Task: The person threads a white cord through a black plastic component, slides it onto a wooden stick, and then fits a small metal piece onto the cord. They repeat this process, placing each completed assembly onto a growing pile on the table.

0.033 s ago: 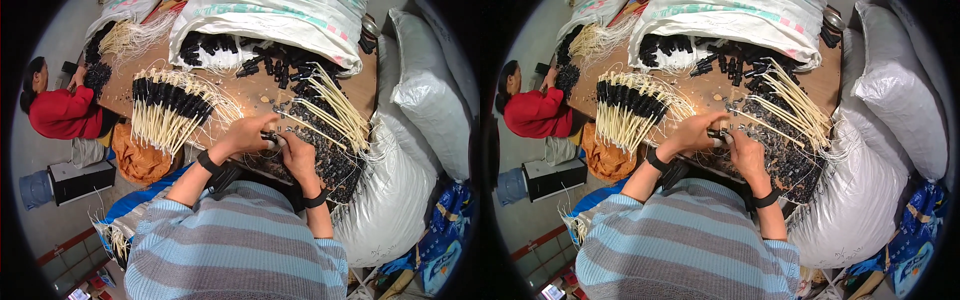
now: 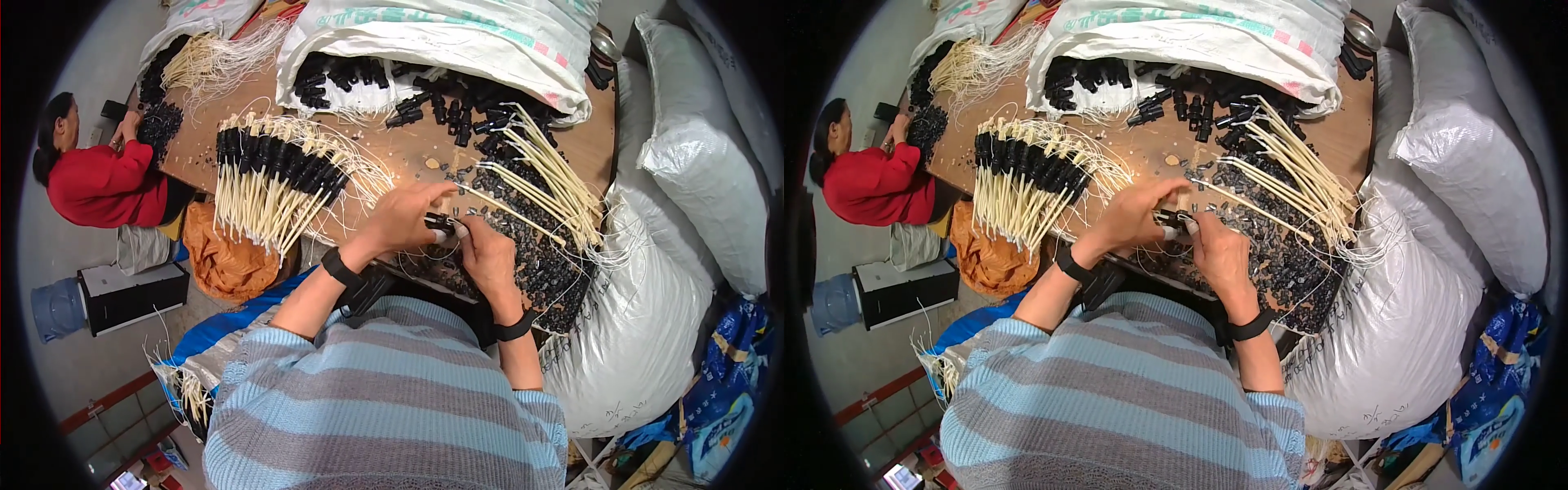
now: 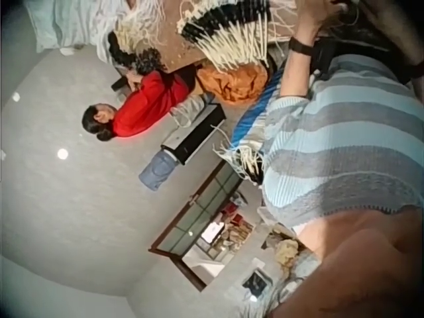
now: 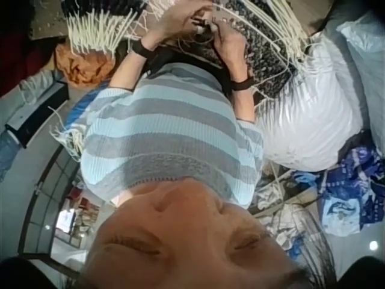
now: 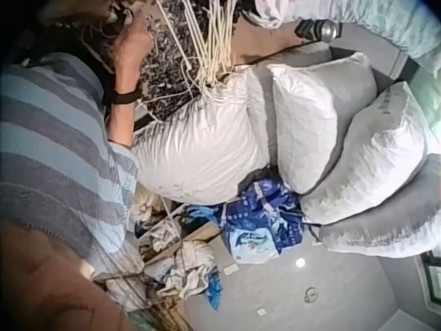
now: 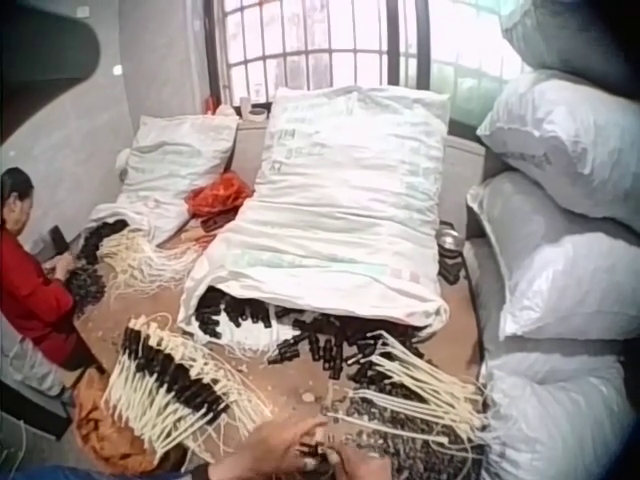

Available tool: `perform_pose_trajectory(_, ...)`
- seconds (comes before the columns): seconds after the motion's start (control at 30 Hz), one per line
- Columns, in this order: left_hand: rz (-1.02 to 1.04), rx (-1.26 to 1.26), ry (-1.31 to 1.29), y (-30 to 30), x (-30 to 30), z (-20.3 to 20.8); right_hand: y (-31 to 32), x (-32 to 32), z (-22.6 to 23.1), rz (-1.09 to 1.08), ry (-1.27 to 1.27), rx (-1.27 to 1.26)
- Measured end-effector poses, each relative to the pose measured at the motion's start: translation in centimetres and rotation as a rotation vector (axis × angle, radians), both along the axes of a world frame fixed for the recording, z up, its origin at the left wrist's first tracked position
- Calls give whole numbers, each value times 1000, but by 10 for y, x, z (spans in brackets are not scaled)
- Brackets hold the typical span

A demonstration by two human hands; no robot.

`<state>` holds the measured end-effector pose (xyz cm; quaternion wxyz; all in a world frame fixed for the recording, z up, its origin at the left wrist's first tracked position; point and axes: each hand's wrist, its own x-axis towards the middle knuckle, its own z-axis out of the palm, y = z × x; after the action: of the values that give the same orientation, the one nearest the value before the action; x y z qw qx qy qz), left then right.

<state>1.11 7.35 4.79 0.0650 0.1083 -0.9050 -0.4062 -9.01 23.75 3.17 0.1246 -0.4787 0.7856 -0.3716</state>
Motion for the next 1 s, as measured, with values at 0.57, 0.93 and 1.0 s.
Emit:
perform_pose_trajectory(0.57,251,64,255,-20,-42,-37,5,-6,-5,-250,-345,-76)
perform_pose_trajectory(0.93,297,785,56,-7,-42,-32,1,-23,-27,-464,-571,-36)
perform_pose_trajectory(1.0,35,271,496,15,-41,-25,-12,-23,-24,-411,-589,-41)
